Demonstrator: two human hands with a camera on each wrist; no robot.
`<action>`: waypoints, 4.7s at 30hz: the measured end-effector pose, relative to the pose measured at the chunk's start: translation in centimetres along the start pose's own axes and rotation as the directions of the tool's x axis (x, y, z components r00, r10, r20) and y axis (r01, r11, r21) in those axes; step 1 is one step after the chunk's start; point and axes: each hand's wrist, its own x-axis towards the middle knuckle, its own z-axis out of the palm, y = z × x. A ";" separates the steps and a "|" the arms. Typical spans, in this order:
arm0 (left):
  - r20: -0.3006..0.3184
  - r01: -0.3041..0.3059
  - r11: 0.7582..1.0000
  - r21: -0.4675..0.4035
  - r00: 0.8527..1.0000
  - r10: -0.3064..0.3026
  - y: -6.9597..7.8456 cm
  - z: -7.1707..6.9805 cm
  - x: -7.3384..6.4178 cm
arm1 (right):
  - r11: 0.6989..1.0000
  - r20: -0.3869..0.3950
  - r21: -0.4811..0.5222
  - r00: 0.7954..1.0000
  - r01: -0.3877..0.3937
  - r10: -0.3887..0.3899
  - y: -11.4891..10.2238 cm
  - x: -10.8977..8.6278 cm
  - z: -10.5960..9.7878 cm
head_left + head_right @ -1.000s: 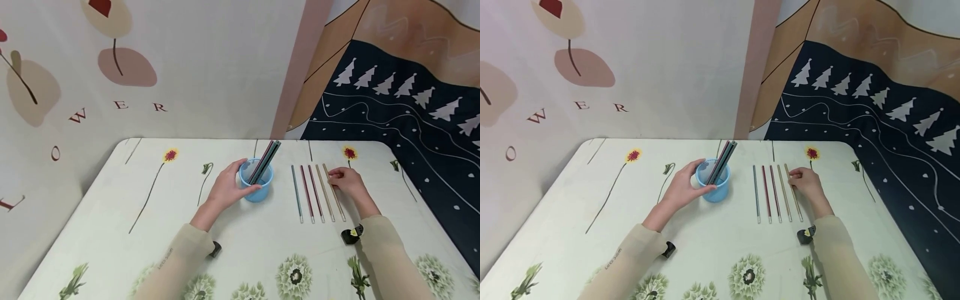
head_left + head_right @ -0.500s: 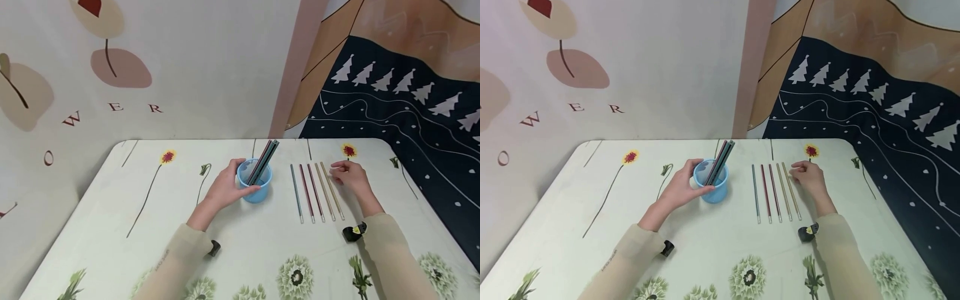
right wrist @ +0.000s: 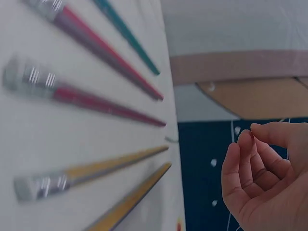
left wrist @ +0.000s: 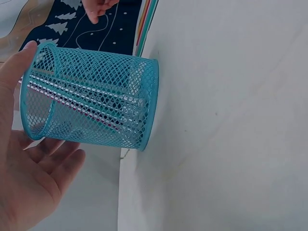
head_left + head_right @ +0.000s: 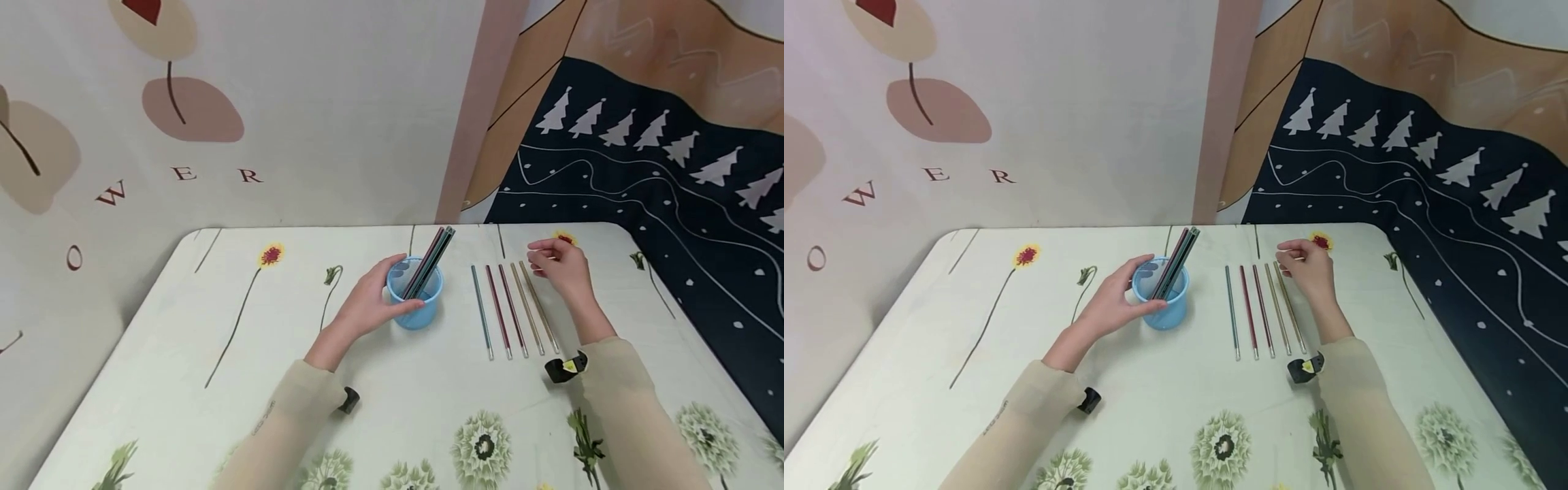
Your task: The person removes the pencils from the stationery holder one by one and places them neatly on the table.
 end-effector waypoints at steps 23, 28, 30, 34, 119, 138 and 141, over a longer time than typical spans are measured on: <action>-0.020 0.002 0.988 -0.156 1.000 -0.005 -0.7 0.9 -0.1 | 0.970 0.045 0.233 0.996 0.063 -0.075 -4.5 -1.4 4.2; -0.028 -0.009 0.986 -0.169 1.000 0.005 -0.6 0.8 0.0 | 0.963 0.090 0.258 0.991 0.073 -0.099 -5.5 -1.6 4.9; -0.026 -0.010 0.985 -0.170 1.000 0.006 -0.7 0.8 0.0 | 0.962 0.115 0.266 0.989 0.062 -0.096 -5.9 -1.7 5.4; -0.037 -0.028 0.984 -0.174 0.999 0.022 -0.8 0.9 0.1 | 0.965 0.164 0.261 0.983 0.038 -0.083 -6.4 -2.1 6.3; -0.043 -0.032 0.977 -0.209 0.999 0.023 -0.8 1.5 0.0 | 0.817 0.057 0.565 0.983 0.112 -0.174 -7.9 -1.8 4.6; -0.073 -0.050 0.974 -0.221 0.997 0.035 -0.9 1.0 0.3 | 0.741 -0.026 0.660 0.989 0.124 -0.143 -8.9 -1.6 3.3; -0.077 -0.047 0.976 -0.214 0.997 0.032 -0.9 1.0 0.2 | 0.744 -0.037 0.655 0.990 0.129 -0.140 -9.0 -1.7 3.3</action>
